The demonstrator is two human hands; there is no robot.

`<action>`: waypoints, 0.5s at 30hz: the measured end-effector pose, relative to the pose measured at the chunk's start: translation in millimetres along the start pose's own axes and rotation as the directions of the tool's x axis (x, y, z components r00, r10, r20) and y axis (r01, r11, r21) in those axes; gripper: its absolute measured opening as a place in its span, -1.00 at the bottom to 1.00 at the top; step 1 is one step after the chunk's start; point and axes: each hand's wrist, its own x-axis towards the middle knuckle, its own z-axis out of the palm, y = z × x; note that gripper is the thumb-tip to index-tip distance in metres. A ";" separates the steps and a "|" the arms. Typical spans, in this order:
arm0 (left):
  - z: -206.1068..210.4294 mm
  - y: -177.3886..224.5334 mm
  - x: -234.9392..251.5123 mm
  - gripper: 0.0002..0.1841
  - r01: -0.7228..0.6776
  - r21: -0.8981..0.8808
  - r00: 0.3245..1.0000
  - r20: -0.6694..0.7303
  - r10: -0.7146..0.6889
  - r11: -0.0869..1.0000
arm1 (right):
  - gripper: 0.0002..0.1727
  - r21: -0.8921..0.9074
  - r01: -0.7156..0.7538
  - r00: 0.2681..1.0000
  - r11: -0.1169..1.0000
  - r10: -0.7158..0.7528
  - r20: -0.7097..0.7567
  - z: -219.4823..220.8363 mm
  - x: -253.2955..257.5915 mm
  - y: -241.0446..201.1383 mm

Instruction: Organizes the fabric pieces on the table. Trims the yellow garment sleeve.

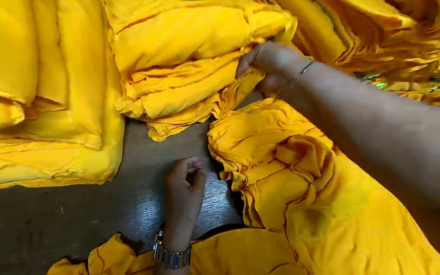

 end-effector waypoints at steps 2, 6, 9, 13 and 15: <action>-0.3 -1.8 0.1 -0.77 -0.007 -0.002 1.000 0.001 0.007 1.000 | -0.55 0.063 0.020 1.000 0.998 -0.020 -0.001 -1.6 3.8 -23.6; 3.7 -0.4 -0.2 -0.76 -0.010 -0.001 1.000 -0.016 0.010 1.000 | -0.50 0.125 0.067 0.996 0.990 -0.059 -0.073 -6.9 5.8 -42.7; -2.3 1.9 -2.6 -0.71 -0.015 0.005 1.000 -0.016 0.015 1.000 | -0.55 -0.068 0.050 0.994 0.996 -0.056 -0.090 -11.5 2.2 -4.7; -6.9 -1.6 -4.9 -0.64 -0.022 -0.056 0.999 -0.043 0.019 0.998 | -0.74 -0.570 0.000 0.998 0.821 -0.034 -0.049 -16.2 -10.3 68.8; -10.6 0.0 -6.6 -0.58 -0.022 -0.086 0.998 -0.069 0.016 0.996 | -0.53 -0.680 0.050 0.992 0.732 -0.116 -0.053 -20.0 -15.8 77.1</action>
